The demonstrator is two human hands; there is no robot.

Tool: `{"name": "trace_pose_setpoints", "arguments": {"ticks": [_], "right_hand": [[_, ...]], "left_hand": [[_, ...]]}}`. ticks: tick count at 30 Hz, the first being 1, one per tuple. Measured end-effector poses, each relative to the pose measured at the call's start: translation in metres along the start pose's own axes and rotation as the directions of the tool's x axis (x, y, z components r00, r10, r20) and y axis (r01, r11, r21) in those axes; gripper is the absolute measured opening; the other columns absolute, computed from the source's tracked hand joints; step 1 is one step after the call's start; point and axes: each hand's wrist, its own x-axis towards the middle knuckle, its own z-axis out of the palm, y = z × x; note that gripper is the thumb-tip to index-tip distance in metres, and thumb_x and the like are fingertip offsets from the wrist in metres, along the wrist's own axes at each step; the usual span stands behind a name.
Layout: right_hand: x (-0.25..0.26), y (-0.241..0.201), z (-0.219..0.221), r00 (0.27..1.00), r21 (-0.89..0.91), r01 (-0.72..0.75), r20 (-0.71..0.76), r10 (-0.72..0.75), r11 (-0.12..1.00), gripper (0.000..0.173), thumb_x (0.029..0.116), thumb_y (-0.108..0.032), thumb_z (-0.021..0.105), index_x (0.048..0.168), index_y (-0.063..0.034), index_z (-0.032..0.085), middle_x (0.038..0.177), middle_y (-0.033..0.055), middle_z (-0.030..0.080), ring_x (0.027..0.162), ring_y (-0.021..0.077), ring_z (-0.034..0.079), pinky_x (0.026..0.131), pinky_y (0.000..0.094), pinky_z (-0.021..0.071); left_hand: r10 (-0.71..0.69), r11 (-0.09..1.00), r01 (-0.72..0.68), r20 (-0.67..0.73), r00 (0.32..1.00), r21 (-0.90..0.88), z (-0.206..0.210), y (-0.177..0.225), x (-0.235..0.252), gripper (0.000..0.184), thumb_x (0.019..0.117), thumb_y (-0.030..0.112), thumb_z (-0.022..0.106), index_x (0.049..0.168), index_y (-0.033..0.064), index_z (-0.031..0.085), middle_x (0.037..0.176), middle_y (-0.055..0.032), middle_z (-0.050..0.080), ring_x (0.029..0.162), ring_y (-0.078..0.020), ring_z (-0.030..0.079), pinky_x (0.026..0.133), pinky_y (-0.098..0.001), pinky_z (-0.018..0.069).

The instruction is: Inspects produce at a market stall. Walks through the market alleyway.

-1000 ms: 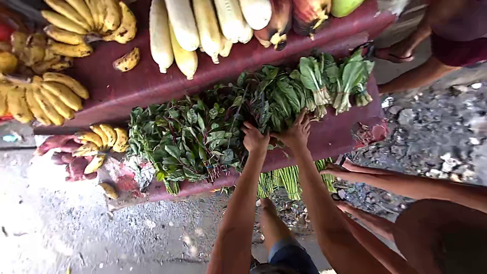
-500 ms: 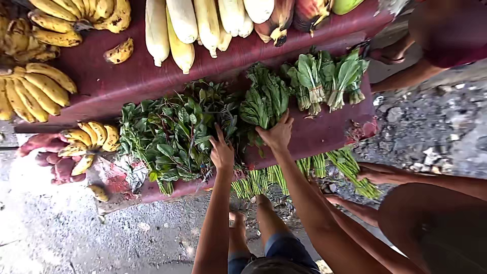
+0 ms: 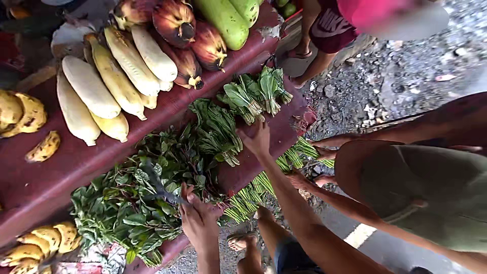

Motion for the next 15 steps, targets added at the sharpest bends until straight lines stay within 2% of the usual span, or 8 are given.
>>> {"name": "trace_pose_setpoints", "arguments": {"ticks": [2,3,4,6,9,12,14,15], "right_hand": [[0.044,0.011,-0.017,0.976,-0.005,-0.044,-0.214,0.041,0.999,0.087,0.0798,-0.038,0.079,0.150,-0.0010,0.044,0.143,0.0327,0.049,0.130,0.0513,0.050,0.103,0.0639,0.0452],[0.068,0.016,-0.022,0.968,-0.012,-0.095,-0.232,0.090,0.995,0.084,0.0828,-0.032,0.078,0.152,-0.0007,0.042,0.146,0.0327,0.046,0.132,0.0514,0.048,0.104,0.0629,0.0444],[0.090,0.020,-0.027,0.971,-0.029,-0.139,-0.199,0.131,0.990,0.079,0.0879,-0.030,0.074,0.153,-0.0002,0.041,0.148,0.0327,0.045,0.134,0.0510,0.047,0.105,0.0629,0.0436],[0.118,0.022,-0.030,0.983,-0.116,-0.152,-0.117,0.138,0.982,0.062,0.0939,-0.027,0.066,0.146,0.0021,0.051,0.146,0.0316,0.048,0.135,0.0487,0.047,0.106,0.0649,0.0402],[0.117,0.019,-0.028,0.983,-0.217,-0.057,-0.181,0.017,0.974,0.049,0.0985,-0.023,0.056,0.140,0.0033,0.054,0.142,0.0297,0.052,0.133,0.0458,0.050,0.108,0.0634,0.0385],[0.107,0.019,-0.016,0.984,-0.251,-0.010,-0.172,-0.034,0.968,0.058,0.1035,-0.021,0.052,0.156,0.0010,0.037,0.147,0.0296,0.048,0.134,0.0470,0.049,0.109,0.0608,0.0413],[0.112,0.019,-0.012,0.996,-0.294,-0.072,-0.073,0.052,0.953,0.071,0.0998,-0.019,0.057,0.162,-0.0062,0.026,0.152,0.0293,0.042,0.138,0.0488,0.044,0.108,0.0645,0.0395],[0.119,0.017,-0.014,0.996,-0.318,-0.094,-0.032,0.089,0.943,0.077,0.0977,-0.020,0.061,0.163,-0.0077,0.024,0.153,0.0303,0.040,0.139,0.0504,0.042,0.107,0.0664,0.0388]], "left_hand": [[0.041,0.996,-0.042,-0.007,0.999,-0.074,-0.012,-0.014,-0.017,0.057,0.1115,0.034,0.020,0.143,-0.0042,0.049,0.121,-0.0179,0.068,0.076,-0.0162,0.065,0.068,-0.0354,0.0546],[0.050,0.996,-0.051,-0.014,0.999,-0.078,-0.016,-0.021,-0.025,0.058,0.1114,0.034,0.020,0.140,-0.0062,0.051,0.116,-0.0173,0.069,0.074,-0.0135,0.063,0.067,-0.0320,0.0536],[0.048,0.996,-0.049,-0.022,0.999,-0.077,-0.017,-0.028,-0.032,0.059,0.1116,0.035,0.021,0.137,-0.0078,0.052,0.111,-0.0170,0.070,0.070,-0.0118,0.062,0.065,-0.0297,0.0531],[0.028,0.997,-0.030,-0.022,0.999,-0.074,-0.019,-0.043,-0.046,0.060,0.1121,0.036,0.022,0.134,-0.0093,0.054,0.104,-0.0164,0.070,0.063,-0.0086,0.061,0.060,-0.0257,0.0530],[-0.025,0.993,0.024,-0.009,1.000,-0.113,-0.026,-0.061,-0.066,0.052,0.1121,0.026,0.022,0.135,-0.0105,0.051,0.106,-0.0153,0.069,0.059,-0.0045,0.060,0.058,-0.0222,0.0532],[-0.118,0.981,0.120,0.027,0.993,-0.154,-0.044,-0.082,-0.092,0.050,0.1121,0.022,0.021,0.138,-0.0117,0.046,0.105,-0.0132,0.072,0.054,-0.0018,0.056,0.053,-0.0210,0.0503],[-0.219,0.966,0.225,0.053,0.974,-0.130,-0.061,-0.102,-0.113,0.048,0.1113,0.021,0.026,0.140,-0.0126,0.045,0.094,-0.0121,0.070,0.054,-0.0036,0.050,0.054,-0.0238,0.0451],[-0.268,0.954,0.273,0.054,0.962,-0.125,-0.071,-0.112,-0.123,0.046,0.1098,0.020,0.034,0.140,-0.0125,0.044,0.090,-0.0108,0.068,0.056,-0.0030,0.049,0.054,-0.0235,0.0446]]}}
